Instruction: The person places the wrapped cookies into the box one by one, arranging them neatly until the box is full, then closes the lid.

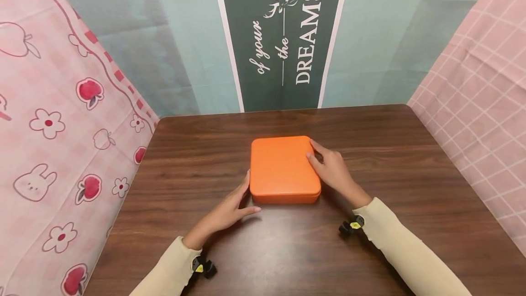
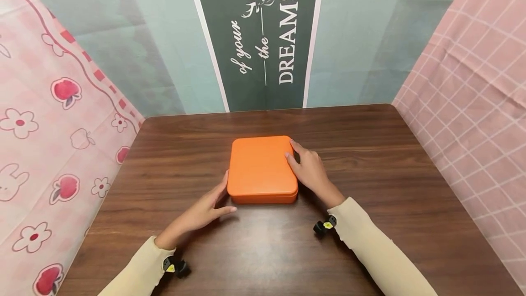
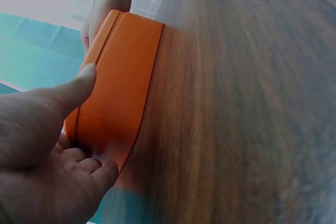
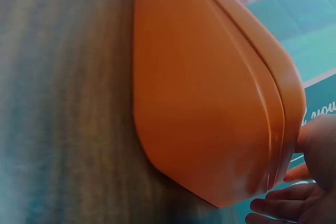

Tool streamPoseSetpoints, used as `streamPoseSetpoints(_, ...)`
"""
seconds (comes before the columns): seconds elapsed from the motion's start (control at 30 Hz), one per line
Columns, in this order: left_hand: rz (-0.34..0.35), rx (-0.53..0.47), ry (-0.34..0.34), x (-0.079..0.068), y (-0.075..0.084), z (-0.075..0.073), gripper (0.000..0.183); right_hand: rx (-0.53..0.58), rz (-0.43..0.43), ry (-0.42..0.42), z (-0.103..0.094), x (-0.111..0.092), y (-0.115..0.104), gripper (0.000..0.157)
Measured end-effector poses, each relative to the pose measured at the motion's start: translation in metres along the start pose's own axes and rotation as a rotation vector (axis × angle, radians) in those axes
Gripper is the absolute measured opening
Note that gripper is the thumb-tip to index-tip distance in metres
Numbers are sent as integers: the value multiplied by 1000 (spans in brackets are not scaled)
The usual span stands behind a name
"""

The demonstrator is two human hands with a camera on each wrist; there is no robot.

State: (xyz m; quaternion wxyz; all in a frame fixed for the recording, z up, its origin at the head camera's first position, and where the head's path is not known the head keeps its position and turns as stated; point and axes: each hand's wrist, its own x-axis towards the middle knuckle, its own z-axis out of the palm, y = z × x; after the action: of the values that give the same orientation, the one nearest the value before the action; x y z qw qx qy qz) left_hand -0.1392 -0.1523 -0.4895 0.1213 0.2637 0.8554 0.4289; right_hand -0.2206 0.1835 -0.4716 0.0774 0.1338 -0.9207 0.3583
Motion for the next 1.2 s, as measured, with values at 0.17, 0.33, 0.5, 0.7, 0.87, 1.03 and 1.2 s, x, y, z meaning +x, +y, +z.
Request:
streamPoseSetpoints(0.17, 4, -17, 25, -2, -1, 0, 92, 78, 45, -34, 0, 12, 2, 59)
streamPoseSetpoints(0.33, 13, 0, 68, -2, 0, 0, 84, 134, 103, -63, 3, 22, 6, 61)
streamPoseSetpoints(0.5, 16, 27, 110, 1, 0, 2, 78, 165, 124, -33, 5, 28, 11, 58)
streamPoseSetpoints(0.7, 34, 65, 145, 6, 1, 3, 76, 164, 140, -6, 4, 31, 13, 50)
streamPoseSetpoints(0.87, 34, 69, 168, 7, 2, 5, 77, 184, 158, 11, 4, 32, 12, 44)
streamPoseSetpoints(1.03, -36, -7, 183, 9, 5, 8, 73, 197, 155, 32, 7, 34, 14, 40)
streamPoseSetpoints(1.2, -139, -214, 178, 12, 10, 13, 66, 208, 172, 27, 9, 36, 16, 45)
